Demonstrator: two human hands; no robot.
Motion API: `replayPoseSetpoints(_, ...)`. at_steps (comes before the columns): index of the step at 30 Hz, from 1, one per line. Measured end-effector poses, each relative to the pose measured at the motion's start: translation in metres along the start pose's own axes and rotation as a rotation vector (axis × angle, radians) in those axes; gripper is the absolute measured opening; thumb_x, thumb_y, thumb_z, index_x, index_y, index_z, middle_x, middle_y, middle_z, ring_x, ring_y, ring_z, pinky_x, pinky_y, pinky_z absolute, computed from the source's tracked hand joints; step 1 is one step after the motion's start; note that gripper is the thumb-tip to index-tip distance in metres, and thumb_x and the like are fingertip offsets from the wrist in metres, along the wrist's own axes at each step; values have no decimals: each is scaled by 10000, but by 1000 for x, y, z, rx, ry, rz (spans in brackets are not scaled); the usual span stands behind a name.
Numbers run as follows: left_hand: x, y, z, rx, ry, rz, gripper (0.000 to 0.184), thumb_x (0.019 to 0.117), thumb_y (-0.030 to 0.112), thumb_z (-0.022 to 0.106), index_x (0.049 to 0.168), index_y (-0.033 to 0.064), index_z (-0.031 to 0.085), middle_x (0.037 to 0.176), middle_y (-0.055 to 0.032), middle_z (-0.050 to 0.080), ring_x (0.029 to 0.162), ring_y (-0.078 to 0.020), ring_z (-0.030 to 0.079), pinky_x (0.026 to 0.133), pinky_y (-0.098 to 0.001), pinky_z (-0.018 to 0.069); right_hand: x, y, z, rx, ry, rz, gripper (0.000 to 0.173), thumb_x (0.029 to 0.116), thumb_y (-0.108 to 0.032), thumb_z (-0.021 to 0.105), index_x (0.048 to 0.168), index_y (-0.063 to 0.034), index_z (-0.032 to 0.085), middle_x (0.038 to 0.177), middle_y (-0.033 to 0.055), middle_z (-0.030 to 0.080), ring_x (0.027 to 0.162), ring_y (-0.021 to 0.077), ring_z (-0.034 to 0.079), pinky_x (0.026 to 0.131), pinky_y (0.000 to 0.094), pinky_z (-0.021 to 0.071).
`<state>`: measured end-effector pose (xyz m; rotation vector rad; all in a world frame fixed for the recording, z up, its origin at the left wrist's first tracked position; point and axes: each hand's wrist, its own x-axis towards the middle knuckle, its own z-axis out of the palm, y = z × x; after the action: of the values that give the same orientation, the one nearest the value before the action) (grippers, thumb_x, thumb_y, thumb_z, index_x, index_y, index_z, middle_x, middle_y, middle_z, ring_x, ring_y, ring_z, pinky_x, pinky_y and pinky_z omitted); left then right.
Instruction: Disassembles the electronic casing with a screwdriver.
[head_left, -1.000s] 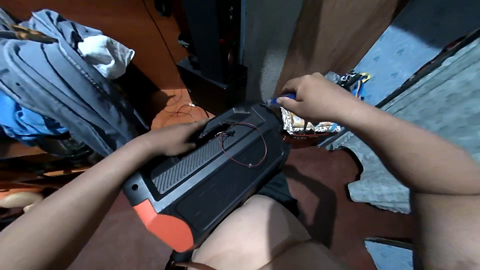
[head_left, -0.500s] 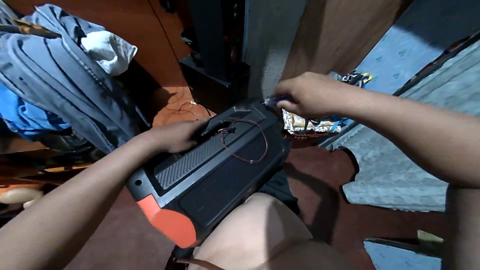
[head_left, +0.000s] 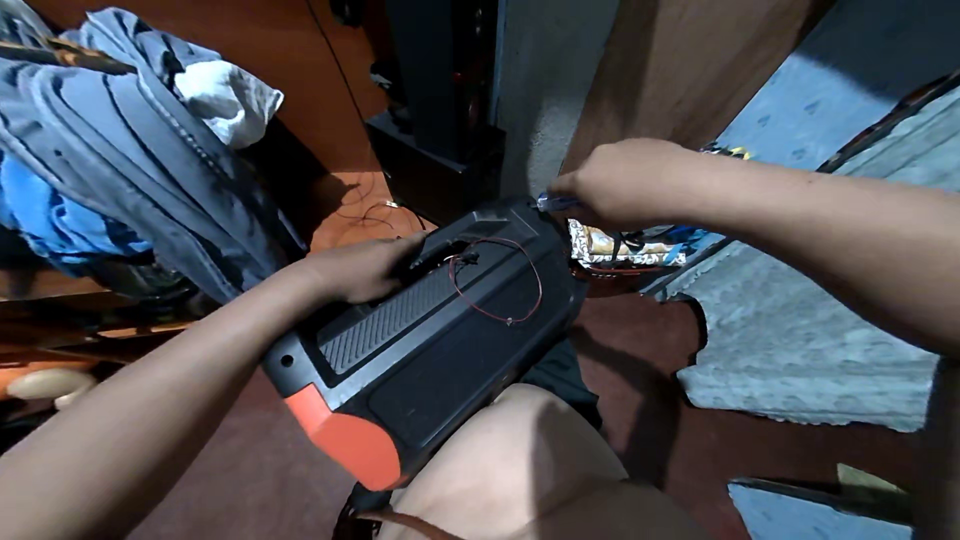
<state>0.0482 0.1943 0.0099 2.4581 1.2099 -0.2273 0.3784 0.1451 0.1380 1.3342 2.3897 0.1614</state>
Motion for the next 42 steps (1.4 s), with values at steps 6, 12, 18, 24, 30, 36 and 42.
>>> replayPoseSetpoints(6, -2, 0, -2, -21, 0, -17, 891, 907, 6, 713, 1644, 189, 247, 1289, -242, 647, 1166, -431, 645, 980, -661, 494, 1, 1, -1, -199, 32, -132, 392, 1012, -86, 574, 1399, -144, 590, 1146, 211, 643, 912, 431, 673, 666, 587, 531)
replayPoseSetpoints(12, 0, -4, 1, -29, 3, -10, 882, 909, 29, 721, 1639, 200, 258, 1283, -230, 651, 1162, -421, 650, 985, -651, 500, 7, -6, 3, 149, 71, 100, 352, 1083, -346, 477, 1012, -55, 662, 908, 139, 656, 858, 338, 679, 699, 560, 535)
replayPoseSetpoints(18, -1, -3, 1, -33, -3, -15, 900, 915, 37, 716, 1649, 221, 230, 1288, -238, 643, 1157, -423, 649, 976, -653, 501, 1, 7, 12, -179, 253, -315, 188, 970, -42, 599, 1139, -68, 679, 1130, 214, 591, 891, 414, 649, 615, 546, 531)
replayPoseSetpoints(24, 1, -5, 1, -31, 28, 29, 882, 905, 45, 725, 1637, 234, 271, 1278, -204, 661, 1145, -396, 660, 977, -641, 511, -10, -9, 4, 104, 124, 224, 452, 1066, -505, 421, 1065, -99, 619, 847, 141, 649, 798, 377, 683, 613, 582, 518)
replayPoseSetpoints(30, 0, -4, -3, -61, 9, -4, 907, 910, 53, 728, 1650, 249, 242, 1322, -212, 643, 1194, -398, 640, 1003, -649, 490, -7, 3, 22, -38, 283, -90, 215, 1036, -253, 578, 1105, -76, 678, 1015, 170, 657, 892, 396, 683, 650, 572, 532)
replayPoseSetpoints(36, 17, -24, -29, -323, -112, 3, 540, 926, 205, 702, 1428, 180, 506, 1233, -113, 675, 1021, -274, 701, 875, -538, 579, -2, 7, 16, 49, 254, -148, 181, 1022, -211, 609, 1118, -84, 693, 1069, 159, 647, 954, 366, 676, 736, 557, 552)
replayPoseSetpoints(42, 70, 20, -70, -257, 13, 252, 340, 1012, 237, 627, 1302, 59, 629, 1245, -138, 662, 1168, -265, 634, 1032, -513, 498, 1, 8, 11, 110, 212, -154, 173, 1009, -177, 631, 1132, -77, 700, 1122, 147, 650, 999, 341, 668, 796, 537, 555)
